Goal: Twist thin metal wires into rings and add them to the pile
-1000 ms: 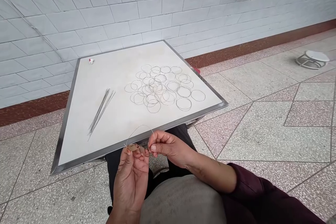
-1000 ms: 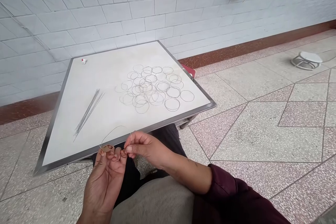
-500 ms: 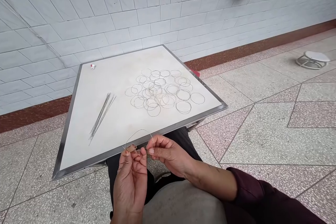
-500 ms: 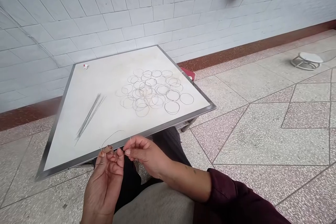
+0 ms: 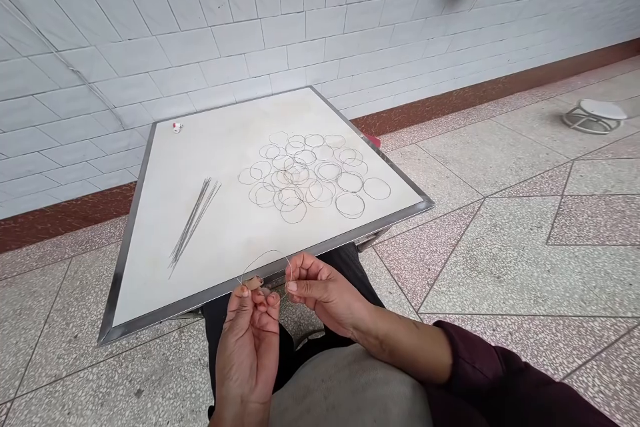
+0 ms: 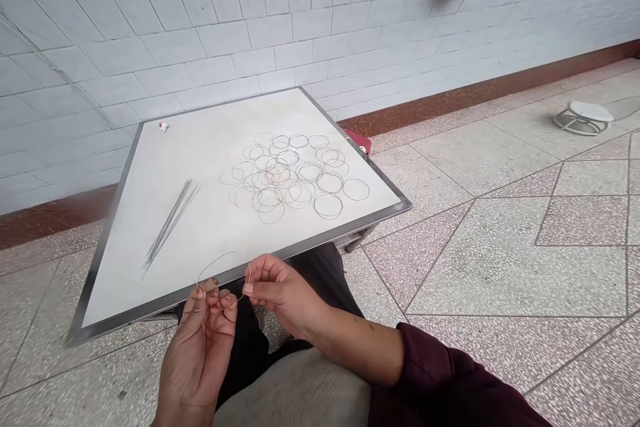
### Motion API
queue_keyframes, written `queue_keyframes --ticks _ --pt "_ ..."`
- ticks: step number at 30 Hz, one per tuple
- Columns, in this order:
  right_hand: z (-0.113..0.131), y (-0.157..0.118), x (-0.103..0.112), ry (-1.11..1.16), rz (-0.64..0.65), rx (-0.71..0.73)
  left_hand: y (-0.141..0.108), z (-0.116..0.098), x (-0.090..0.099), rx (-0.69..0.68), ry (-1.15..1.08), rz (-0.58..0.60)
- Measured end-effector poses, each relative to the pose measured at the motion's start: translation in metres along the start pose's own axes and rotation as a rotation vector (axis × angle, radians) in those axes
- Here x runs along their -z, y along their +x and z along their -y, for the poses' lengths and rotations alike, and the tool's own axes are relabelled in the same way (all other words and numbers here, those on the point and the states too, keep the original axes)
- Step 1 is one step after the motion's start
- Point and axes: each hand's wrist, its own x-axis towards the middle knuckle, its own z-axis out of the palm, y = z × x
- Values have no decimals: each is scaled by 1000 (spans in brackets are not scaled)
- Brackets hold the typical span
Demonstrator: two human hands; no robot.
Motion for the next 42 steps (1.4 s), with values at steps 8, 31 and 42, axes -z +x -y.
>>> queue_keyframes --ticks 8,31,42 --pt "8 1 -2 -31 -39 -15 5 2 10 18 69 119" --pt "23 8 24 -1094 63 590 -1 9 17 213 316 249" --pt "23 7 26 -1226 106 739 -4 9 18 252 367 304"
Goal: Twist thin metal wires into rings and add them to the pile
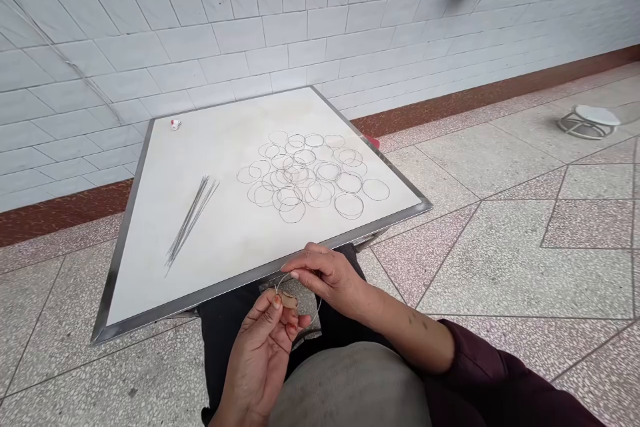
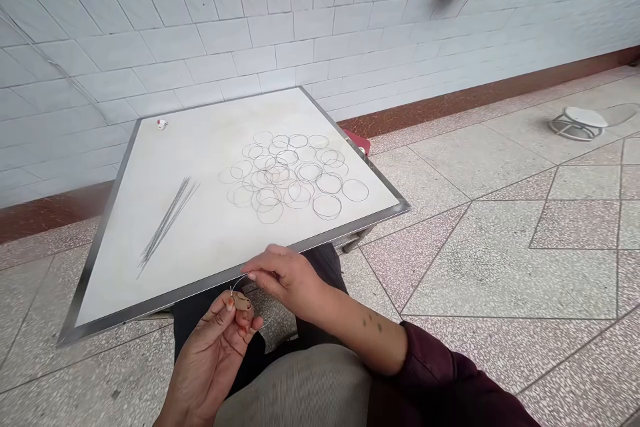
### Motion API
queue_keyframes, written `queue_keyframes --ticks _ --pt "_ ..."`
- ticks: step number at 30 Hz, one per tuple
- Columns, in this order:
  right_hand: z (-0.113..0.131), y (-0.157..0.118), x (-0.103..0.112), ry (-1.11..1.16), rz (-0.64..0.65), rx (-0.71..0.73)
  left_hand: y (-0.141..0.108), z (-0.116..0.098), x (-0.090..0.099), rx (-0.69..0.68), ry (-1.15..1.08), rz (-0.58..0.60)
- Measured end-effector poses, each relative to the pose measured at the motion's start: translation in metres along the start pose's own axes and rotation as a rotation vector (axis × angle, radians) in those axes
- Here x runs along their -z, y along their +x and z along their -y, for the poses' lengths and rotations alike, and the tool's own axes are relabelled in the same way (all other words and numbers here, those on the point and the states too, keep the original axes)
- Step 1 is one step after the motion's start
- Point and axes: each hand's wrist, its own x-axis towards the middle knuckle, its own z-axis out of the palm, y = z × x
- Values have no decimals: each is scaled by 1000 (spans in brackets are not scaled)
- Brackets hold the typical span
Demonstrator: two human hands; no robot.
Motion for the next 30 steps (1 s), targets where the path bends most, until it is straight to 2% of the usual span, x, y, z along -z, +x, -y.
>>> queue_keyframes --ticks 6,14,17,20,24,26,30 --pt "-4 -2 -2 60 5 36 -1 0 -2 31 6 16" --pt "4 2 -1 123 18 90 -1 1 -1 55 10 36" --pt "4 1 -2 123 6 46 -1 2 -1 57 -4 39" --pt "5 0 0 157 18 -24 -1 3 -3 35 -70 -16" --pt "7 -2 3 203 121 -48 2 4 -5 -44 -165 -92" --pt "8 -3 2 176 169 -76 3 3 -5 -69 -173 -72" --pt "9 -4 -4 161 175 -108 4 5 -1 -88 -184 -4"
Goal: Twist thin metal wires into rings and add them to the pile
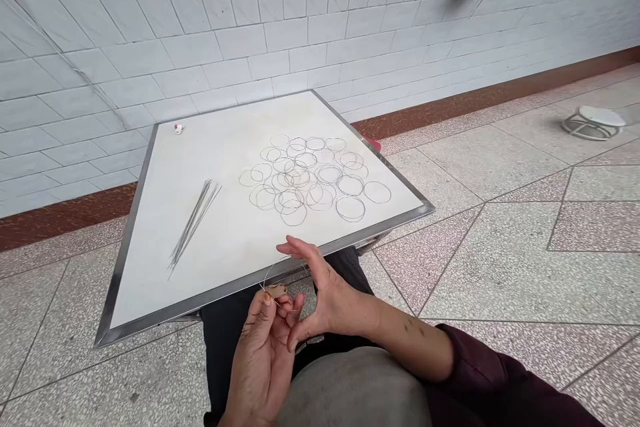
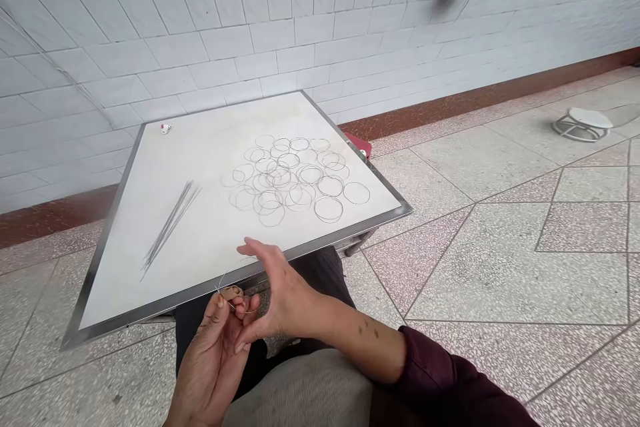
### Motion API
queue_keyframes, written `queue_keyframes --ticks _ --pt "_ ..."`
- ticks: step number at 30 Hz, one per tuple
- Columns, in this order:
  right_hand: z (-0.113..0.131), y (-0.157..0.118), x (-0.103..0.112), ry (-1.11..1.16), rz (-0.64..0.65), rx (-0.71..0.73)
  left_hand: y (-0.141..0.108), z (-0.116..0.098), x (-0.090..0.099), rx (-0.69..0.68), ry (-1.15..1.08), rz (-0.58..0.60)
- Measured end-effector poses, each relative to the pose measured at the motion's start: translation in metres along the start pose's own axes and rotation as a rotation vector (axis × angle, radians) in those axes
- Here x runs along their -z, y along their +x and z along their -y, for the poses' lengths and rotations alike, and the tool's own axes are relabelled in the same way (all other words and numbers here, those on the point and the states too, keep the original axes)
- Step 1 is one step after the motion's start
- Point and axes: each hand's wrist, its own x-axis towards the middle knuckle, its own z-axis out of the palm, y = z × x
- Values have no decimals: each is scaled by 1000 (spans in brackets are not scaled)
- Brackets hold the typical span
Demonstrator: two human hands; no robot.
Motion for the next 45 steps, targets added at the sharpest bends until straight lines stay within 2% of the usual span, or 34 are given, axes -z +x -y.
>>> queue_keyframes --ticks 4,11,18,25,35,40,45 --pt "-3 0 -4 38 3 34 -1 4 2 -6 28 36" --pt "-15 -1 -6 169 -44 160 -4 6 -1 25 18 -6" --pt "-19 1 -9 275 -118 227 -6 5 -3 33 -16 84" --pt "-18 3 -1 257 -22 297 -10 0 -4 52 91 181" --pt "-19 4 7 295 28 356 -10 0 -6 74 179 145" --pt "-9 5 21 127 98 317 -8 -1 -4 26 182 113" --pt "11 14 36 -115 80 391 -10 -7 -1 18 305 136"
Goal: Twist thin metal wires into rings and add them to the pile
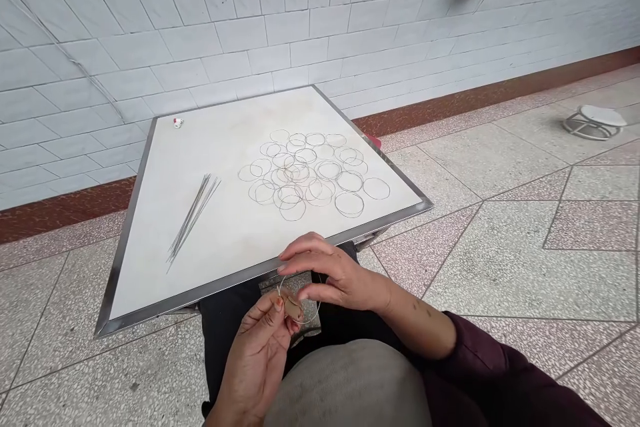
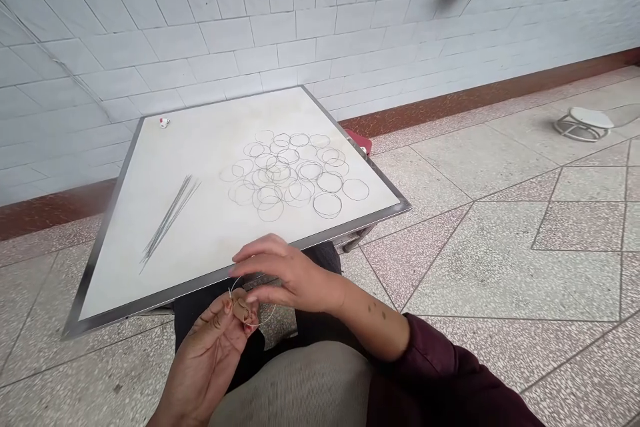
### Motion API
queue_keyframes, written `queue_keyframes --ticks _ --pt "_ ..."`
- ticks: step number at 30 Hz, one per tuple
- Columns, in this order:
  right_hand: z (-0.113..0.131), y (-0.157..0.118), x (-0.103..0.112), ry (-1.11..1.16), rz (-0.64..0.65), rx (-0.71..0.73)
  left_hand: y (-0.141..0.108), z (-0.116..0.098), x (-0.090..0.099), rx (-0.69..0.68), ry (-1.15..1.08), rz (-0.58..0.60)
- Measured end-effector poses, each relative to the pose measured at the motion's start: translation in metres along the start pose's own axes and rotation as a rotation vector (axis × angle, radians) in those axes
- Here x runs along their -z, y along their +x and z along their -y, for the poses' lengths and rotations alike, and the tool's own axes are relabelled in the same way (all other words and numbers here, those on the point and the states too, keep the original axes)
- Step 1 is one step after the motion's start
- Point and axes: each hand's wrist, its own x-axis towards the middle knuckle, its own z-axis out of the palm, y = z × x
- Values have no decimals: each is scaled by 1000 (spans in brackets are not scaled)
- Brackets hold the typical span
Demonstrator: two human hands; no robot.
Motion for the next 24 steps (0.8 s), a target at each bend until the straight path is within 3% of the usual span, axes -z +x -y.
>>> queue_keyframes --ticks 5,12,24 --pt "4 9 5 -163 106 152 -1 -4 2 19 118 22" --pt "6 13 8 -250 241 163 -1 -6 4 27 166 50" --pt "0 9 1 -243 112 135 0 -10 8 38 81 10"
